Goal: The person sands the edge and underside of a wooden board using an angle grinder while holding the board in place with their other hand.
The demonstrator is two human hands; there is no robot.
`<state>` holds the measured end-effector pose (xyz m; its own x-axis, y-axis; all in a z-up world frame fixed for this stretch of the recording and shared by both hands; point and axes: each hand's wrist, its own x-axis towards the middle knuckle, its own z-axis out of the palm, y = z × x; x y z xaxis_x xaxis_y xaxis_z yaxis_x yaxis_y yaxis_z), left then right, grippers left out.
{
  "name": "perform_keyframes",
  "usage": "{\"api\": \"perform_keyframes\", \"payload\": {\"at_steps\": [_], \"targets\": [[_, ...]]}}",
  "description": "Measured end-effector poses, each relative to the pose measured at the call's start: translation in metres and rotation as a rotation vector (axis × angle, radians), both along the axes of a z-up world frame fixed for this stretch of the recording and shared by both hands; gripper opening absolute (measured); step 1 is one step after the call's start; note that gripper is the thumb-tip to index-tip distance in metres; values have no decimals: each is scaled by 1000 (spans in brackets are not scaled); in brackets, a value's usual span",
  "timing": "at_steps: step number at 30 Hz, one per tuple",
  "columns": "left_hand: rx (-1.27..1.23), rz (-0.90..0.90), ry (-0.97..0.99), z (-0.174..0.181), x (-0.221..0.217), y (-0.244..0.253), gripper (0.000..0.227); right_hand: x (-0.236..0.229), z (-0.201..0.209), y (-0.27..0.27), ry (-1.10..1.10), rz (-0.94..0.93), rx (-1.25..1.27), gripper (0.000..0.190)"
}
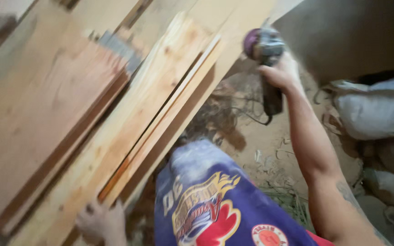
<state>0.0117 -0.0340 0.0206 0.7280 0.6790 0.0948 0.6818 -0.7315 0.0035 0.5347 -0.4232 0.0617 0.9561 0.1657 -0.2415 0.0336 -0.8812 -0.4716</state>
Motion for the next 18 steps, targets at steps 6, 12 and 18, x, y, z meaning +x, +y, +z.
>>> {"api": "perform_keyframes", "payload": {"at_steps": [6,12,18], "targets": [[-388,90,-362,29,67,-86,63,-100,-7,-18,168,-210,403,38],[-2106,1126,-893,-48,176,-151,73,-198,-26,-29,199,-453,930,39],[-1885,1405,-1268,-37,277,-110,104,-225,-20,-45,286,-420,1073,33]]}}
